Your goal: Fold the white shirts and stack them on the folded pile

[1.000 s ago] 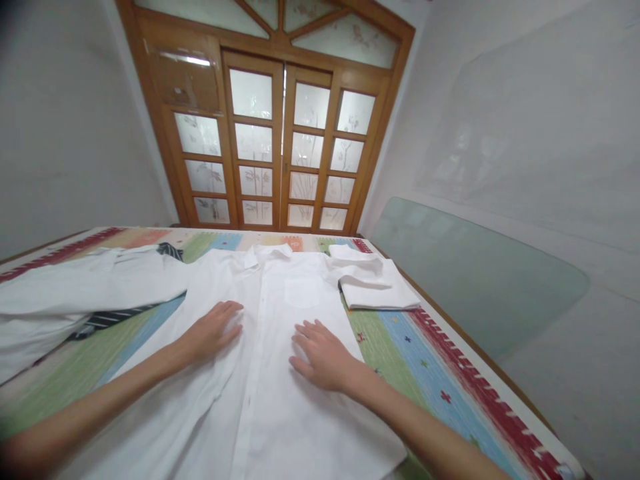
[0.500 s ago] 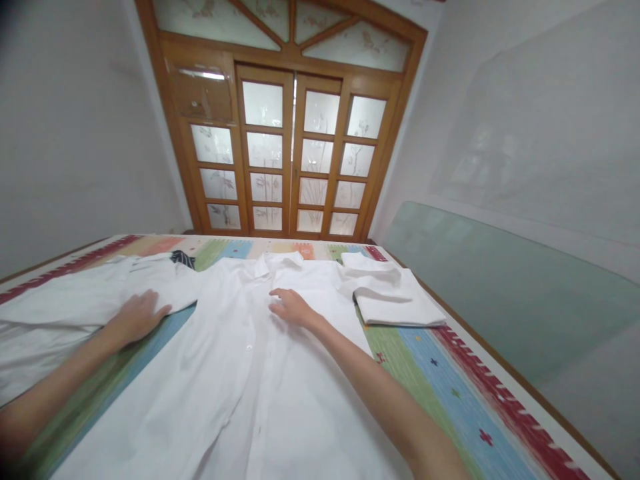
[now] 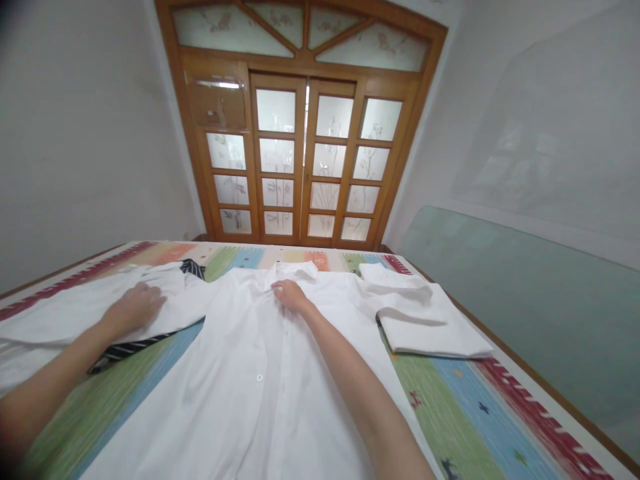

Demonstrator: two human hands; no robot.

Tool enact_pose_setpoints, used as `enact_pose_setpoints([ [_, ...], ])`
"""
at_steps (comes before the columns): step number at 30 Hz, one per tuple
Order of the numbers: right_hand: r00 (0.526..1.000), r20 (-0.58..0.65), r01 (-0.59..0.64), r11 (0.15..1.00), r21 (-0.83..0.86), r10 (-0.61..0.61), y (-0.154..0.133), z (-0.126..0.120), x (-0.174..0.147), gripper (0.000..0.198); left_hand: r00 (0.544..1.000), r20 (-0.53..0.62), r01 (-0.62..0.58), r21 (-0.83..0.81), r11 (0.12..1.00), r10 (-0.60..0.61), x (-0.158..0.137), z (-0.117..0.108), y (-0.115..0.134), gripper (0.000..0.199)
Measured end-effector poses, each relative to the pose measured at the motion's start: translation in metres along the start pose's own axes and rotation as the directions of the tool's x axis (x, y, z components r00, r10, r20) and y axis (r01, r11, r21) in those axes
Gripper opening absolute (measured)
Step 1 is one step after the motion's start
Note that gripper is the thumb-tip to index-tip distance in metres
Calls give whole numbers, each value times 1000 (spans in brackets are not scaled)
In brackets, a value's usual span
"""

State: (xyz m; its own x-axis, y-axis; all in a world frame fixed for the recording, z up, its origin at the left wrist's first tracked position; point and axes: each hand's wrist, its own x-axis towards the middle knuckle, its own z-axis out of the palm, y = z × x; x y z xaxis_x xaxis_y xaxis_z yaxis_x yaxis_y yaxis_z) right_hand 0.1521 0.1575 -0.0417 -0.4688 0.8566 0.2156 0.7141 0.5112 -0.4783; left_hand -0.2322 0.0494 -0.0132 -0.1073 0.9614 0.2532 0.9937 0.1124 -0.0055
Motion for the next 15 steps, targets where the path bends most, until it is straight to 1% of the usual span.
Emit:
enact_pose_setpoints([
  [2,1000,-1,-28,999,-20,28,0,2,5,33,999,38,-8,56,998,6,1,-7,2,42],
  [6,994,-46,-99,995,-31,98,-3,1,11,30,998,55,-17,54,998,14,-2,-18,4,45],
  [9,983,-113,-148,988,-50,142,-6,-2,14,24,997,71,-38,39,998,35,-2,-22,0,37],
  [12,968,-199,-166,985,-37,155,-7,-7,19,22,995,97,1,35,999,-5,0,-30,-6,32],
  [15,952,-269,-154,988,-4,147,-2,-14,26,24,999,50,1,61,998,-4,5,-43,-11,29],
])
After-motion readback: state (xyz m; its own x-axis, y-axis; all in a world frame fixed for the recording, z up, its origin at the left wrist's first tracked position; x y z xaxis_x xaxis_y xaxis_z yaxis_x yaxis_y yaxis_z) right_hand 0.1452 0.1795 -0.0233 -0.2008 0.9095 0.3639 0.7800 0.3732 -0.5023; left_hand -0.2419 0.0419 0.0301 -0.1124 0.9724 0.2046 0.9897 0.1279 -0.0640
